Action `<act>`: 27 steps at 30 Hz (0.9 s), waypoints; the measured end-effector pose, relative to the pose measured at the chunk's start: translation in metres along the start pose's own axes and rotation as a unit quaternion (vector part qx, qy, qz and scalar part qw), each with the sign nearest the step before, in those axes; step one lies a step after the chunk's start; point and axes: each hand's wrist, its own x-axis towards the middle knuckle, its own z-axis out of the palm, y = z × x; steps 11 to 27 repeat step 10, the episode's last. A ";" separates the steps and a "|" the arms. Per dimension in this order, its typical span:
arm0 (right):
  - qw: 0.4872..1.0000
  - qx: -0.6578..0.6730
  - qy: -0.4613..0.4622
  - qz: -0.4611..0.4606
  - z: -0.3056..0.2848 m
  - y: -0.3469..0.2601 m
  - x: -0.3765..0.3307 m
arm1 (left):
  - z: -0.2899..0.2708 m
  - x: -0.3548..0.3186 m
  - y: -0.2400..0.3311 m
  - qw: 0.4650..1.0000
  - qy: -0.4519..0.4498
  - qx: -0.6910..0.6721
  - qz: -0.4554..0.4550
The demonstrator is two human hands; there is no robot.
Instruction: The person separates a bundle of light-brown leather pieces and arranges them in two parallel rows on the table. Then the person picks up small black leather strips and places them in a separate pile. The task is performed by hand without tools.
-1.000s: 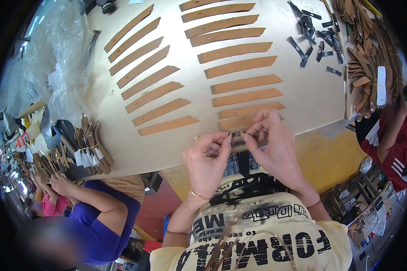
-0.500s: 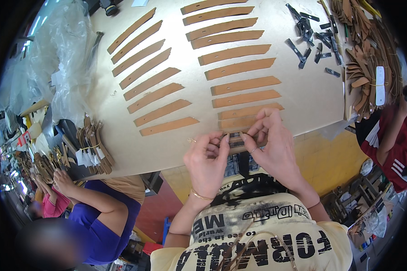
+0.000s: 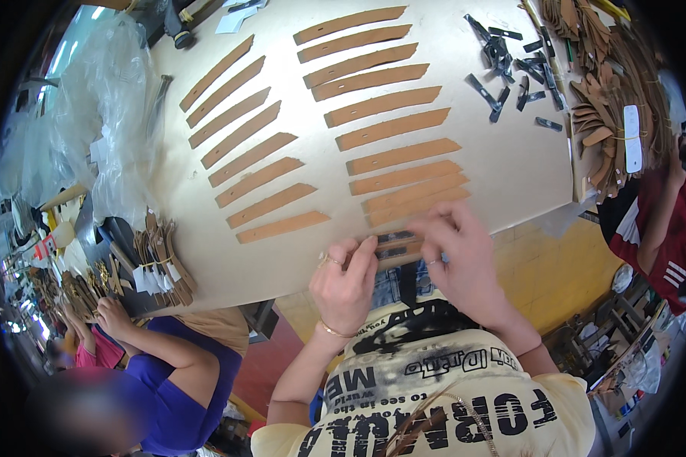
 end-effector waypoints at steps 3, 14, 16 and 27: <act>0.972 -0.207 -0.024 -0.104 -0.001 0.004 -0.008 | -0.002 0.001 -0.003 1.000 -0.019 0.013 0.014; 0.951 -0.231 0.026 -0.205 -0.003 0.033 -0.020 | 0.003 0.013 0.003 0.999 -0.015 0.022 0.030; 0.951 -0.231 0.026 -0.205 -0.003 0.033 -0.020 | 0.003 0.013 0.003 0.999 -0.015 0.022 0.030; 0.951 -0.231 0.026 -0.205 -0.003 0.033 -0.020 | 0.003 0.013 0.003 0.999 -0.015 0.022 0.030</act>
